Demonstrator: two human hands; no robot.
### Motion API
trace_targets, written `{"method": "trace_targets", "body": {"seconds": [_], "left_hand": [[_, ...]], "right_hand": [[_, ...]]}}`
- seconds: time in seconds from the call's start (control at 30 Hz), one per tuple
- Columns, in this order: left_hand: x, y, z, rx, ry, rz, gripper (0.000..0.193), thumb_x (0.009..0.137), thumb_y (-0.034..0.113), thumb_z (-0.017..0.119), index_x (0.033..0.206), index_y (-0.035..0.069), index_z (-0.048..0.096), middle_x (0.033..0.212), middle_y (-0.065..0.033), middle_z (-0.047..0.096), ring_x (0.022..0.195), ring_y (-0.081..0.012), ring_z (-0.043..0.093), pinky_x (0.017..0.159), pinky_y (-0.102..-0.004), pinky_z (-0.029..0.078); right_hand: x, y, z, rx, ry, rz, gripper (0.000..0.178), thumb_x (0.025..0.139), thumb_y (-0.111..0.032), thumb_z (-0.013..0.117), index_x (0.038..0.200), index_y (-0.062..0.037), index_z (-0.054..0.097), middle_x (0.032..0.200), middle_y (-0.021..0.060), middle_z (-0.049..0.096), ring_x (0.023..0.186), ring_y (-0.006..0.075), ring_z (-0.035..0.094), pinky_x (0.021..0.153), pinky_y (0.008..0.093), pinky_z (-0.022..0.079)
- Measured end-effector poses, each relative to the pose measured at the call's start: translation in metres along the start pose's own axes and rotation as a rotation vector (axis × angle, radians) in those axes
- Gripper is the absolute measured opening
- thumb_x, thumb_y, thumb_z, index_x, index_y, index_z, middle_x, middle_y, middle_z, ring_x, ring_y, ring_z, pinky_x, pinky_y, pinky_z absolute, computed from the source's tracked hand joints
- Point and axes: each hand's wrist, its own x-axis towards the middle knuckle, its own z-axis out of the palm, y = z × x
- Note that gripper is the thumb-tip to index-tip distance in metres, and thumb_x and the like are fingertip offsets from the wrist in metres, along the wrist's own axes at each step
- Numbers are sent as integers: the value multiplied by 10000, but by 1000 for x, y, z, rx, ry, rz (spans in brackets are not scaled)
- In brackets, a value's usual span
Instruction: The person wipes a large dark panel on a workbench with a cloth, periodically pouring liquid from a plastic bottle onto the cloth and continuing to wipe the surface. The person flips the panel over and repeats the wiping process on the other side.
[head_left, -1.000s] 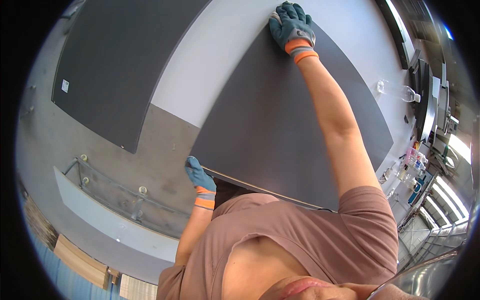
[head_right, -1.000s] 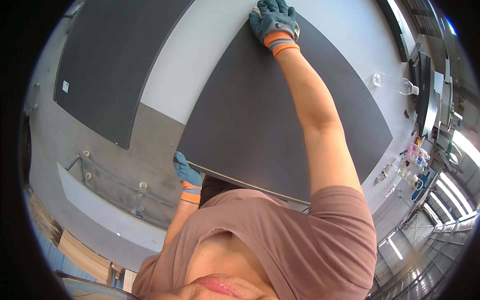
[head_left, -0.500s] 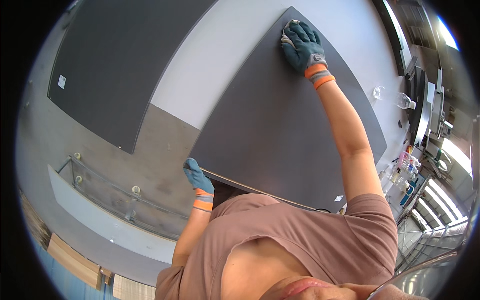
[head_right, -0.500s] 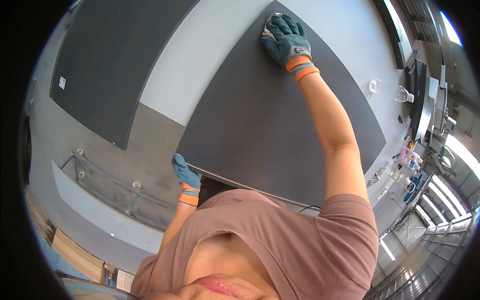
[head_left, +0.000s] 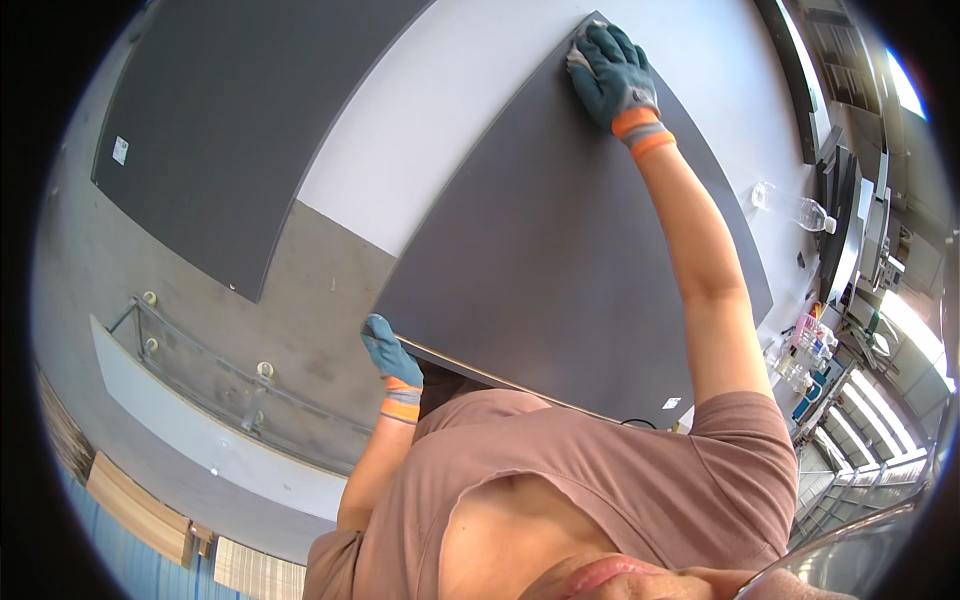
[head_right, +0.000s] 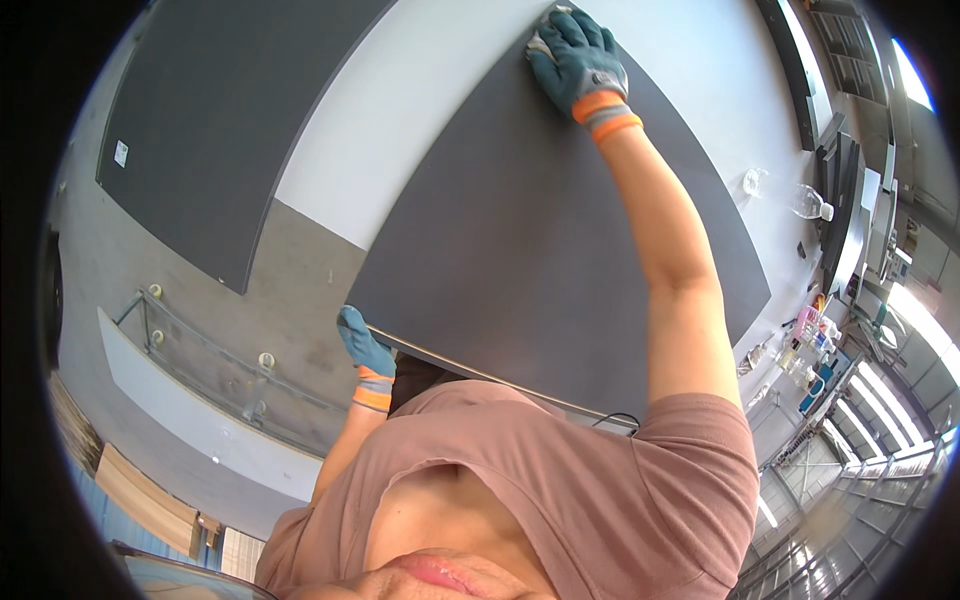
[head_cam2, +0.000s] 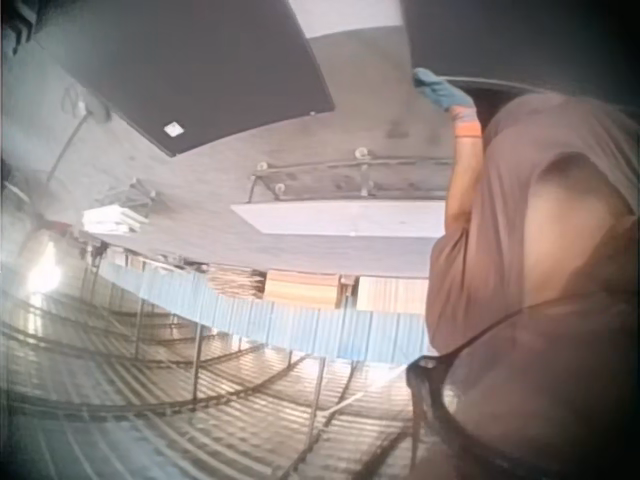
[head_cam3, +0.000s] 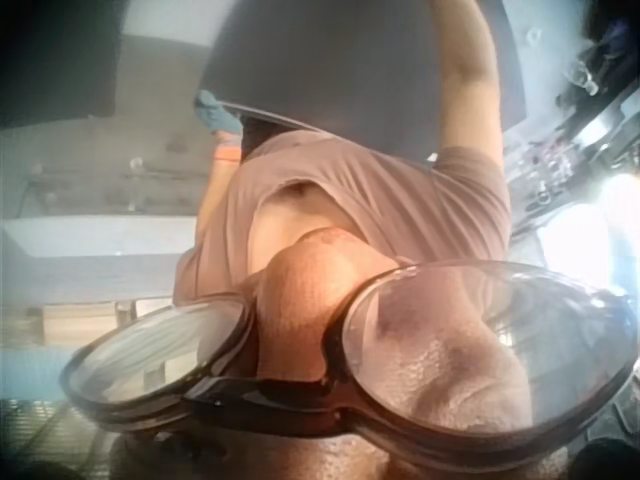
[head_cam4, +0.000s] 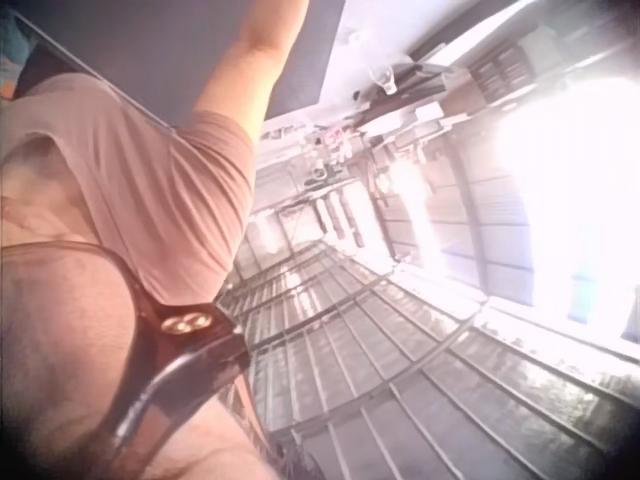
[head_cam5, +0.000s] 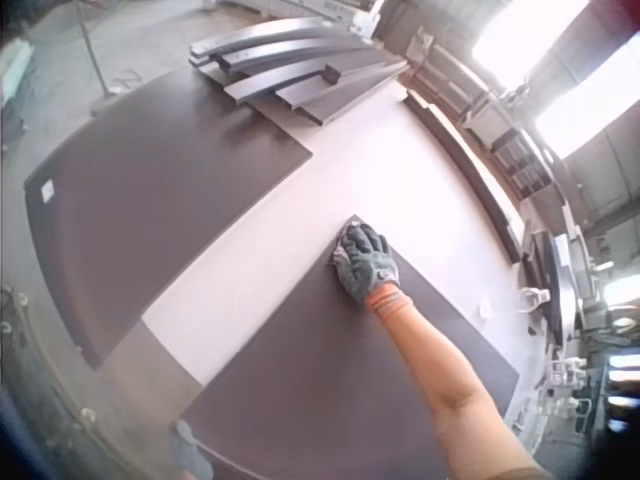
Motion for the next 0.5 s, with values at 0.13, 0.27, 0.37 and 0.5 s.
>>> {"method": "trace_targets", "body": {"seconds": [0.13, 0.27, 0.37, 0.5], "left_hand": [[2, 1, -1, 5, -7, -17, 438, 1125, 474, 579, 1296, 73, 543, 1250, -68, 588, 1132, -202, 578, 1029, -386, 519], [1, -3, 4, -47, 17, 45, 414, 1130, 465, 572, 1267, 75, 555, 1218, -62, 587, 1111, -193, 574, 1018, -386, 516], [-4, 6, 10, -36, 37, -21, 414, 1131, 456, 569, 1286, 73, 554, 1229, -67, 589, 1126, -195, 580, 1031, -382, 511], [6, -9, -6, 13, -12, 6, 423, 1136, 444, 559, 1326, 66, 545, 1260, -73, 588, 1157, -206, 590, 1049, -386, 506]], "right_hand": [[5, 10, 9, 2, -22, -3, 494, 1053, -417, 641, 1412, -89, 729, 1563, 133, 630, 1503, 350, 515, 1235, 488, 380], [-3, 9, -6, 45, -74, -10, 489, 1060, -414, 631, 1418, -94, 725, 1547, 135, 639, 1503, 355, 513, 1222, 485, 390], [-4, 9, -1, -6, -67, -12, 484, 1059, -408, 631, 1415, -95, 724, 1543, 136, 640, 1506, 353, 510, 1223, 486, 388], [10, 12, 8, -15, -43, -18, 489, 1051, -412, 639, 1420, -102, 721, 1555, 137, 632, 1521, 350, 497, 1238, 487, 378]]}}
